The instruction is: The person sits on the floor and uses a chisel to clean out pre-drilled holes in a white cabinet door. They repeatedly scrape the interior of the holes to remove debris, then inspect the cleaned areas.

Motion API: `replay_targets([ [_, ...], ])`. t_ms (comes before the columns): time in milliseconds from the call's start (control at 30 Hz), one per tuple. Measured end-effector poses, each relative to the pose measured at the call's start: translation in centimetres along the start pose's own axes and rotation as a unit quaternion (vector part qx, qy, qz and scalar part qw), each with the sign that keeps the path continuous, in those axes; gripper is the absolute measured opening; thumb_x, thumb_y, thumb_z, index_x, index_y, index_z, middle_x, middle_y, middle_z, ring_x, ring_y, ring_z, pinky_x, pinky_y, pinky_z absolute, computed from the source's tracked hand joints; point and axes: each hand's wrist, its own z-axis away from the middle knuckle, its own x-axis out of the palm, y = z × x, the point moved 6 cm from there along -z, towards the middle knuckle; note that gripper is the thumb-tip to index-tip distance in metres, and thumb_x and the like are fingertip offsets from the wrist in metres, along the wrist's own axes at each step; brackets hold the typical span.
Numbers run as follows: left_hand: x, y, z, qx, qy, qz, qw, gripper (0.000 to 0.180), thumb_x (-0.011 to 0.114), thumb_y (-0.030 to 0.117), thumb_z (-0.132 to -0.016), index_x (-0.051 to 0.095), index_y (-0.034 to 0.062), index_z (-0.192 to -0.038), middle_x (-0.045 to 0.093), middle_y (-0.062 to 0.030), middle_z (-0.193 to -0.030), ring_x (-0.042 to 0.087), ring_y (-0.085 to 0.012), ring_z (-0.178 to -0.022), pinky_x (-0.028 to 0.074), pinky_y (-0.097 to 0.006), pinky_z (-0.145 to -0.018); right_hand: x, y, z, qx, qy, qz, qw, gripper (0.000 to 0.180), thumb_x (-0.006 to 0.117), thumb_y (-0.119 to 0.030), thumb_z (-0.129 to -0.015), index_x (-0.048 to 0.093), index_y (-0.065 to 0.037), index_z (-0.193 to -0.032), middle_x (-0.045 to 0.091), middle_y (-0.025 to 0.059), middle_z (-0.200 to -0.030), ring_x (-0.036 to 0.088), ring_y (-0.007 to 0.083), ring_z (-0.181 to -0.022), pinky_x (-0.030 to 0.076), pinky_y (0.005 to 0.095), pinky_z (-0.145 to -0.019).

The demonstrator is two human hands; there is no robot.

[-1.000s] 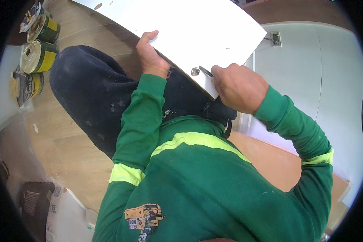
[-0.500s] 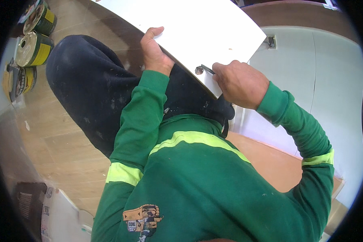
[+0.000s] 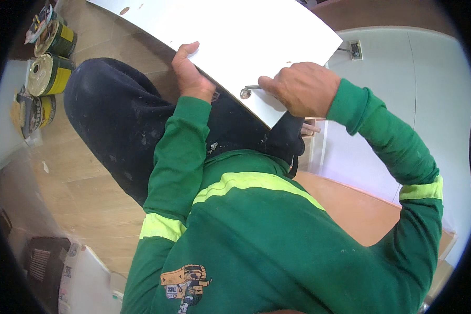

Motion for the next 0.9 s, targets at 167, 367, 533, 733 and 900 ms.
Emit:
replay_targets([
  [167, 0.2, 0.4, -0.1, 0.003, -0.006, -0.021, 1.000, 0.066, 0.059, 0.017, -0.091, 0.042, -0.0107, -0.148, 0.056, -0.0273, -0.139, 0.058, -0.0414, -0.135, 0.048, -0.055, -0.118, 0.4, 1.1, -1.3, -0.090, 0.063, 0.034, 0.993, 0.030, 0.071, -0.007, -0.093, 0.068, -0.006, -0.123, 0.079, 0.0178, -0.091, 0.080, 0.0377, -0.081, 0.065, 0.0466, -0.074],
  [367, 0.5, 0.9, 0.0, -0.004, 0.001, -0.021, 1.000, 0.064, 0.059, 0.017, -0.092, 0.042, -0.0118, -0.147, 0.057, -0.0278, -0.137, 0.060, -0.0410, -0.133, 0.050, -0.055, -0.116, -0.1, 1.3, -0.2, -0.039, 0.068, -0.005, 0.997, 0.020, 0.068, -0.007, -0.096, 0.070, -0.004, -0.115, 0.078, 0.0195, -0.088, 0.079, 0.0380, -0.077, 0.064, 0.0480, -0.071],
  [533, 0.0, 0.6, -0.4, 0.004, 0.002, -0.014, 1.000, 0.054, 0.060, 0.016, -0.091, 0.051, -0.0084, -0.138, 0.061, -0.0234, -0.132, 0.063, -0.0390, -0.126, 0.052, -0.053, -0.112, -0.7, -1.2, 1.7, 0.062, 0.020, -0.097, 0.993, 0.016, 0.067, -0.009, -0.092, 0.072, 0.001, -0.104, 0.075, 0.0234, -0.080, 0.077, 0.0402, -0.076, 0.063, 0.0497, -0.073],
  [733, 0.9, 0.2, 0.3, 0.003, 0.020, -0.024, 0.999, 0.061, 0.060, 0.018, -0.092, 0.045, -0.0108, -0.143, 0.058, -0.0273, -0.135, 0.059, -0.0415, -0.133, 0.051, -0.054, -0.116, -0.2, -1.8, 1.5, 0.125, 0.013, -0.145, 0.981, 0.017, 0.070, -0.010, -0.089, 0.072, 0.004, -0.098, 0.074, 0.0261, -0.082, 0.077, 0.0423, -0.079, 0.063, 0.0503, -0.076],
  [900, 0.7, 0.0, -0.1, -0.009, -0.003, -0.001, 1.000, 0.062, 0.060, 0.018, -0.091, 0.044, -0.0106, -0.144, 0.057, -0.0272, -0.135, 0.059, -0.0419, -0.133, 0.049, -0.054, -0.117, -0.2, -2.2, 0.6, 0.147, -0.023, -0.146, 0.978, 0.018, 0.069, -0.010, -0.089, 0.071, 0.005, -0.099, 0.074, 0.0264, -0.083, 0.077, 0.0428, -0.080, 0.063, 0.0508, -0.076],
])
